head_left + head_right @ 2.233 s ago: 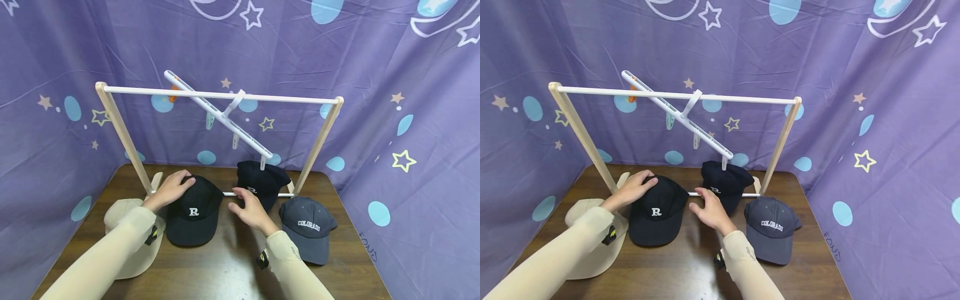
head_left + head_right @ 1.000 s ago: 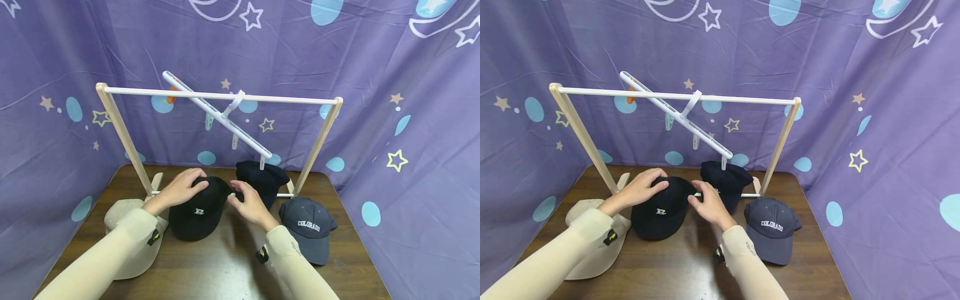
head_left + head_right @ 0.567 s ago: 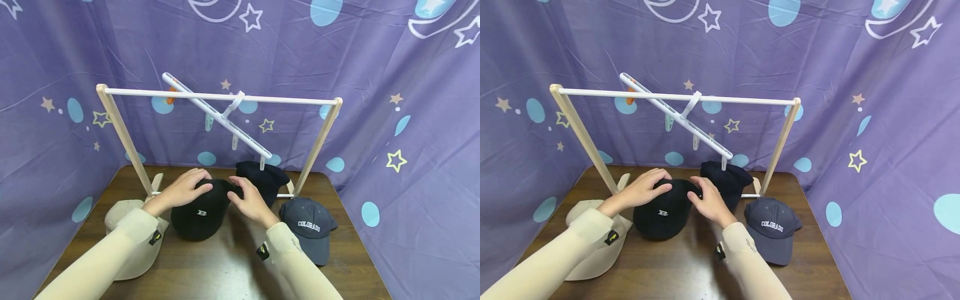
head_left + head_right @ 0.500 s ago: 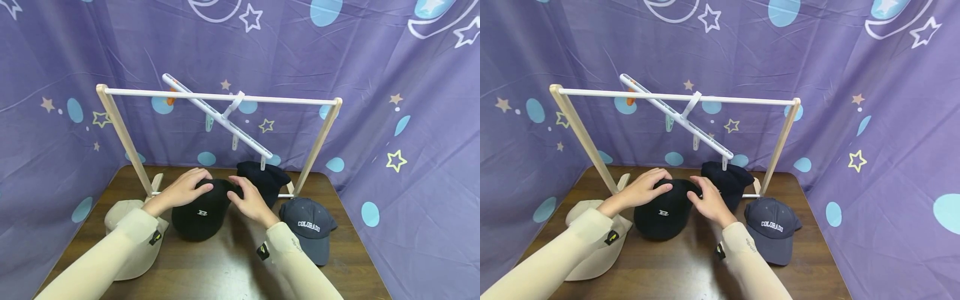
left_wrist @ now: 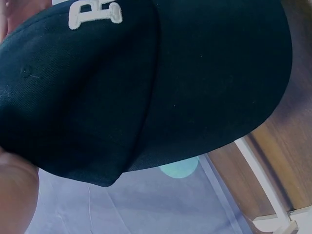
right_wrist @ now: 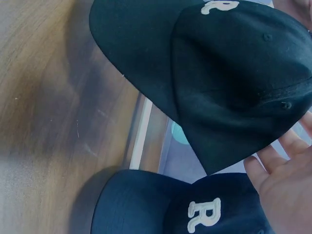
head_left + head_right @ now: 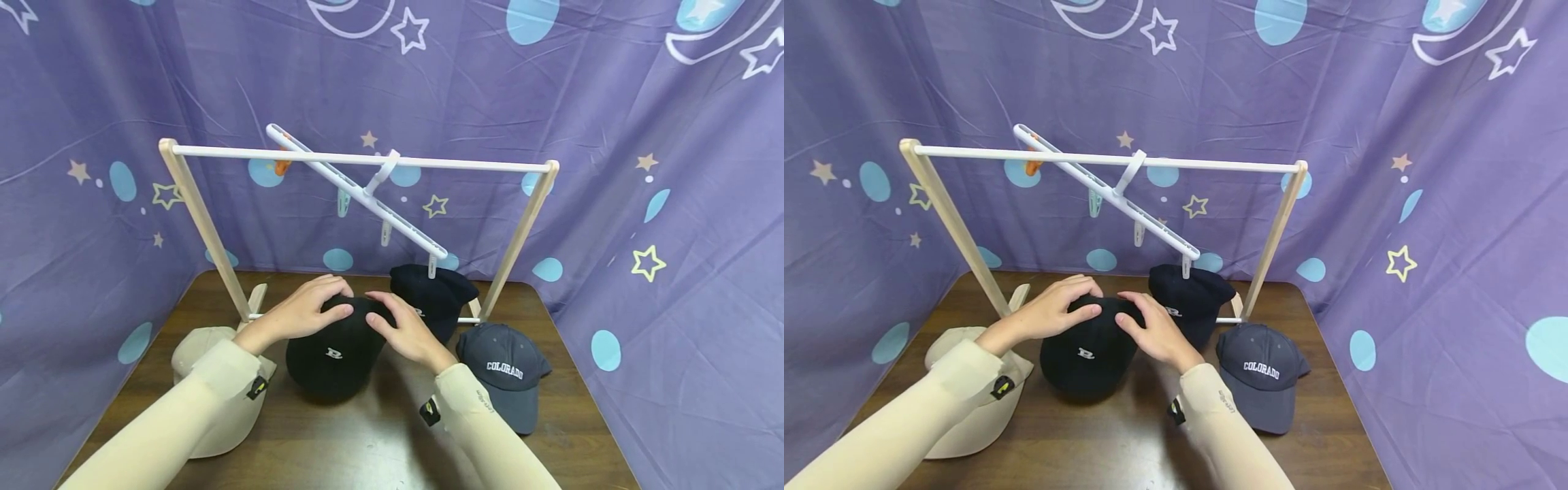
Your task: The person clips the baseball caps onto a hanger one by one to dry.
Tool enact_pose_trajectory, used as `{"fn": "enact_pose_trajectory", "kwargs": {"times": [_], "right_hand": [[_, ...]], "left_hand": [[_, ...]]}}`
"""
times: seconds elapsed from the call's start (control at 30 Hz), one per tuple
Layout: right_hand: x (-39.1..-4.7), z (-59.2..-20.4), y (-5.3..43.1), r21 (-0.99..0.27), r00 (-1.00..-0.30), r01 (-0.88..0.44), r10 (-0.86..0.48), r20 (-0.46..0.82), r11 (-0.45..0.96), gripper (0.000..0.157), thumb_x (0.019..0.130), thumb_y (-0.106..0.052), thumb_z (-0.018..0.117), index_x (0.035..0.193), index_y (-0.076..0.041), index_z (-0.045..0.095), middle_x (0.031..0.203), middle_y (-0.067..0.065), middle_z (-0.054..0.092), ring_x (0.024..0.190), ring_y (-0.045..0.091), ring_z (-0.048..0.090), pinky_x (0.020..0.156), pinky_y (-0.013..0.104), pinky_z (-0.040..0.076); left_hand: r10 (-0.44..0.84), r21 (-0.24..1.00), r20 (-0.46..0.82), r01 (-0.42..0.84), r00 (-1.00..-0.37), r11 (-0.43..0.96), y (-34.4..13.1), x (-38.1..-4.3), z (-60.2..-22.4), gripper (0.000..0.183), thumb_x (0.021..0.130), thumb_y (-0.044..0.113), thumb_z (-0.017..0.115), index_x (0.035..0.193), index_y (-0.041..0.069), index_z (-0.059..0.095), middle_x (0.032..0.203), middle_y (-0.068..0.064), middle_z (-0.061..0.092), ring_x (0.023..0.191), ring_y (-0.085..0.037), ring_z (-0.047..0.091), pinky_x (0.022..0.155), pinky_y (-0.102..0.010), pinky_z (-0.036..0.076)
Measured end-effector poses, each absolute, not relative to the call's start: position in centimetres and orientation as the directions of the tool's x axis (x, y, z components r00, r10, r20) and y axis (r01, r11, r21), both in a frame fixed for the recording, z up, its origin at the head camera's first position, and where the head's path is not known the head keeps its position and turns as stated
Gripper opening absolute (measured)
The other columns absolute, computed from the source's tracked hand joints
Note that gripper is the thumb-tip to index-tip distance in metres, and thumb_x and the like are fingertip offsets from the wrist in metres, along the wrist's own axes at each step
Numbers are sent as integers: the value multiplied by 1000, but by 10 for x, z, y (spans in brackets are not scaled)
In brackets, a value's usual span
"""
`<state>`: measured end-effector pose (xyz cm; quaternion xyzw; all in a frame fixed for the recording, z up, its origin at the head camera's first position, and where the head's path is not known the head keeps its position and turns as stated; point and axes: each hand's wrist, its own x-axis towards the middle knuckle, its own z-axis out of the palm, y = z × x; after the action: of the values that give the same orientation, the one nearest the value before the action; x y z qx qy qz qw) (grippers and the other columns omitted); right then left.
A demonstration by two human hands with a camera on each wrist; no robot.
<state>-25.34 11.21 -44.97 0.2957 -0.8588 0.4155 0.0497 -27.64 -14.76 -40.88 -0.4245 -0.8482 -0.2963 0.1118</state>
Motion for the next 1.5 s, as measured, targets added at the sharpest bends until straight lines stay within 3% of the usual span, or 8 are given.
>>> {"fn": "enact_pose_trajectory", "kwargs": {"times": [0.37, 0.6, 0.93, 1.2, 1.5], "right_hand": [[-252, -451, 112, -711, -825, -539, -452, 338, 452, 36, 109, -35, 57, 135, -13, 67, 130, 2, 72, 123, 20, 66, 109, 44, 49], [-251, -449, 111, -707, -827, -542, -440, 351, 454, 27, 109, -35, 58, 122, -15, 72, 115, -2, 75, 109, 14, 68, 99, 38, 52], [-250, -443, 110, -703, -832, -535, -437, 341, 469, 18, 108, -34, 61, 106, -19, 71, 102, -7, 74, 101, 13, 67, 100, 44, 46], [-249, -439, 110, -679, -825, -549, -447, 346, 488, 15, 106, -35, 65, 101, -22, 70, 95, -10, 72, 92, 10, 65, 86, 32, 50], [-250, -439, 112, -683, -814, -561, -459, 355, 468, 14, 104, -32, 68, 98, -20, 69, 88, -8, 68, 87, 11, 62, 80, 29, 50]], "left_hand": [[660, 394, 473, 810, -584, 434, -147, -274, -407, 7, 101, 21, 72, 105, 18, 67, 101, 7, 65, 99, -13, 60, 88, -39, 50], [651, 416, 452, 790, -610, 452, -148, -273, -409, 8, 102, 22, 72, 106, 18, 67, 104, 6, 66, 101, -13, 60, 89, -40, 50], [641, 427, 454, 783, -619, 453, -149, -273, -412, 8, 102, 21, 71, 106, 17, 65, 107, 4, 66, 102, -15, 60, 89, -43, 50], [639, 448, 415, 757, -648, 476, -149, -273, -415, 7, 102, 21, 70, 102, 20, 63, 100, 6, 62, 95, -14, 55, 83, -38, 46], [644, 445, 416, 762, -642, 471, -147, -272, -415, 6, 102, 22, 70, 100, 21, 64, 95, 9, 61, 88, -12, 51, 78, -35, 44]]}}
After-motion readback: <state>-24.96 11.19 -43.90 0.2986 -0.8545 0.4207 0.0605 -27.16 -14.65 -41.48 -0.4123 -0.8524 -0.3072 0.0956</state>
